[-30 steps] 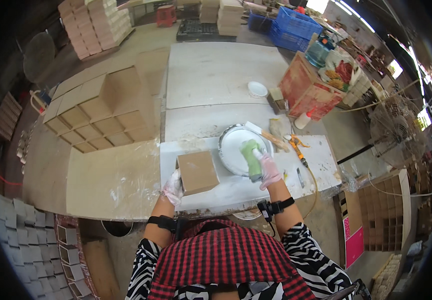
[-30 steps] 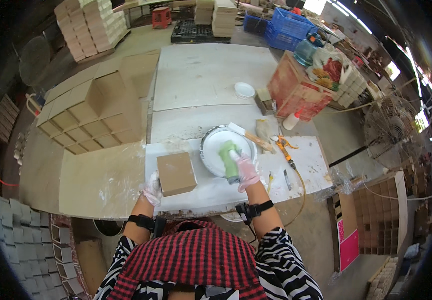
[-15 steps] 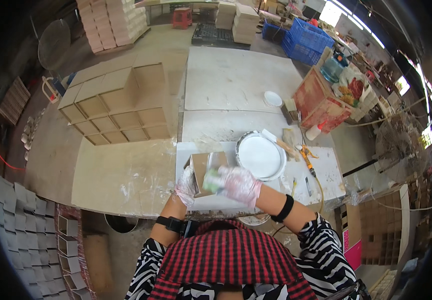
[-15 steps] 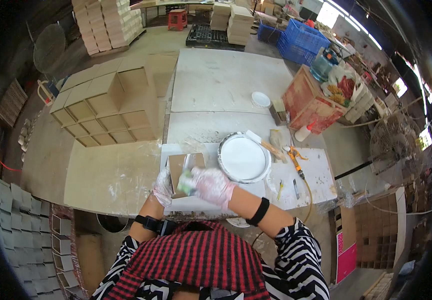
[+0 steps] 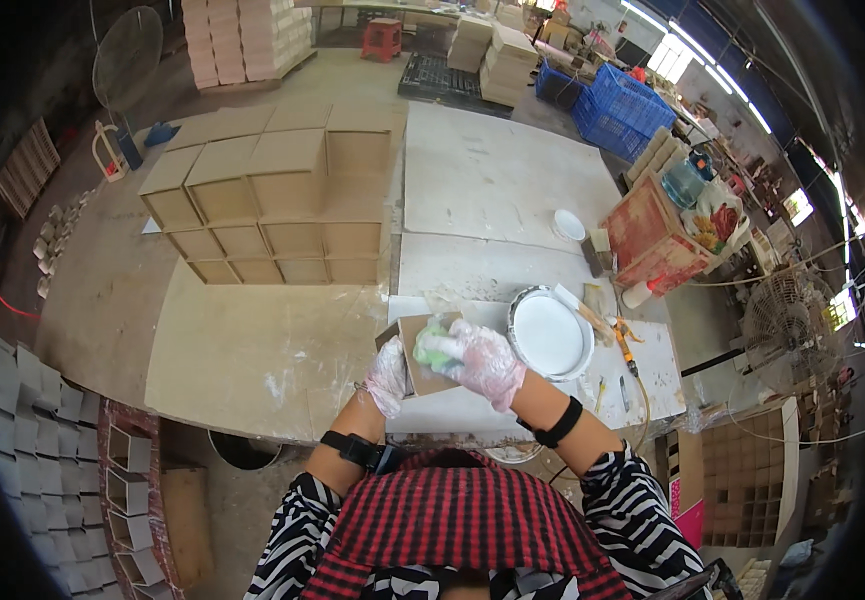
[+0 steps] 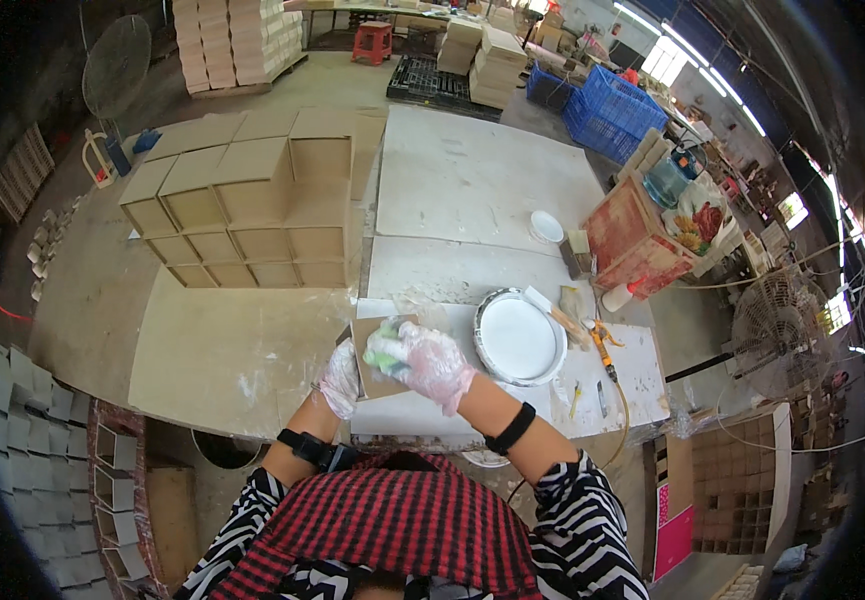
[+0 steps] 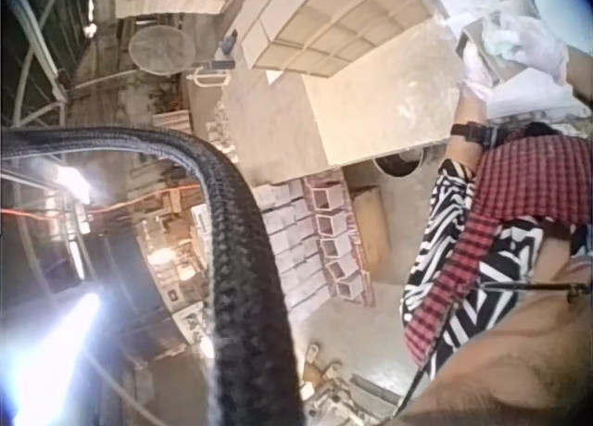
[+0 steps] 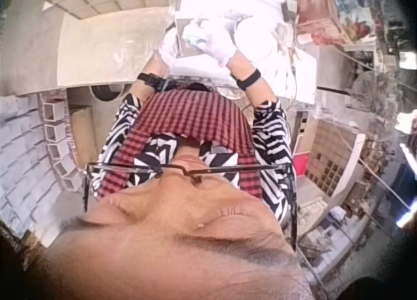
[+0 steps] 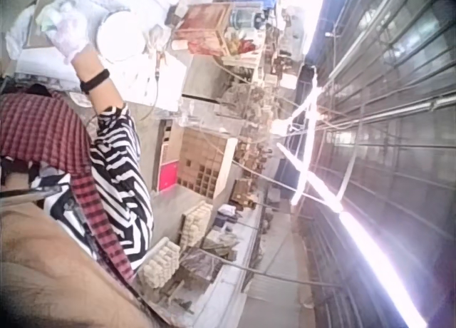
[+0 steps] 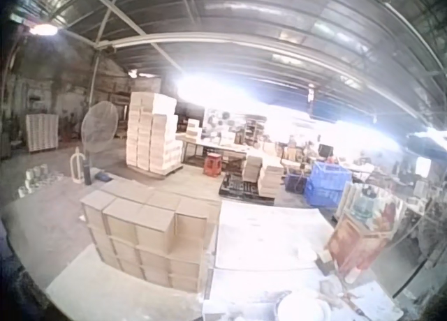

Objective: The person applies paint to wooden boxes using a sponge and places them onto a stack of similar boxes.

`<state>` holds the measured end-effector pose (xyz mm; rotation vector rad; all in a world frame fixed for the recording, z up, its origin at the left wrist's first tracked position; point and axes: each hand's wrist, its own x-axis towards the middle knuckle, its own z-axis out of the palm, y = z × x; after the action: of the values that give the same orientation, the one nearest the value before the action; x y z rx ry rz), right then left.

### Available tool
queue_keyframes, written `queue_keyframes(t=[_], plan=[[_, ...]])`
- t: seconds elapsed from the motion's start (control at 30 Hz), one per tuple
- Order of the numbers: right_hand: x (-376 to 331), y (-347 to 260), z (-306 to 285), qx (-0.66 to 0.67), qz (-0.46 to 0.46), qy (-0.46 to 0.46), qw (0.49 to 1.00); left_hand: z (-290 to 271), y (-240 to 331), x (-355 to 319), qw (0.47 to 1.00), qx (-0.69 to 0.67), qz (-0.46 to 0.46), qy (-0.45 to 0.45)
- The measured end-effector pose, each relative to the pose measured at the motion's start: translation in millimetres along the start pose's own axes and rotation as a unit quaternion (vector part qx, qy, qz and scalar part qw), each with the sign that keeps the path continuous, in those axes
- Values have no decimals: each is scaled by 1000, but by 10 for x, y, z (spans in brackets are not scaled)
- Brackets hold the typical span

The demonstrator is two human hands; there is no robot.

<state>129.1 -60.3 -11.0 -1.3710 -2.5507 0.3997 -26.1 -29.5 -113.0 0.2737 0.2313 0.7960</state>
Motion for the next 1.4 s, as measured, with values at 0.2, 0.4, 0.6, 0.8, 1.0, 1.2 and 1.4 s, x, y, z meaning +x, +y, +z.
queue_keyframes(t=[0.2, 0.4, 0.6, 0.8, 1.0, 1.2, 1.4], plan=[[-5, -36, 249, -40, -47, 173, 983, -119, 95, -34, 1000, 9, -1, -17], [289, -255, 71, -224, -84, 49, 970, -340, 180, -53, 992, -77, -30, -96], [-66, -395, 315, 40, -34, 4, 999, -227, 410, -6, 991, -55, -49, -109], [575, -390, -50, -149, -14, 110, 983, -185, 215, 113, 997, 21, -64, 30], [-29, -366, 87, 38, -122, 47, 991, -95, 594, -14, 998, 19, 60, -28], [81, -179, -5, -40, 19, 292, 955, 60, 647, -48, 990, 19, 142, -3], [46, -145, -16, 14, 43, 252, 967, 133, 425, 120, 972, 95, 214, 8]])
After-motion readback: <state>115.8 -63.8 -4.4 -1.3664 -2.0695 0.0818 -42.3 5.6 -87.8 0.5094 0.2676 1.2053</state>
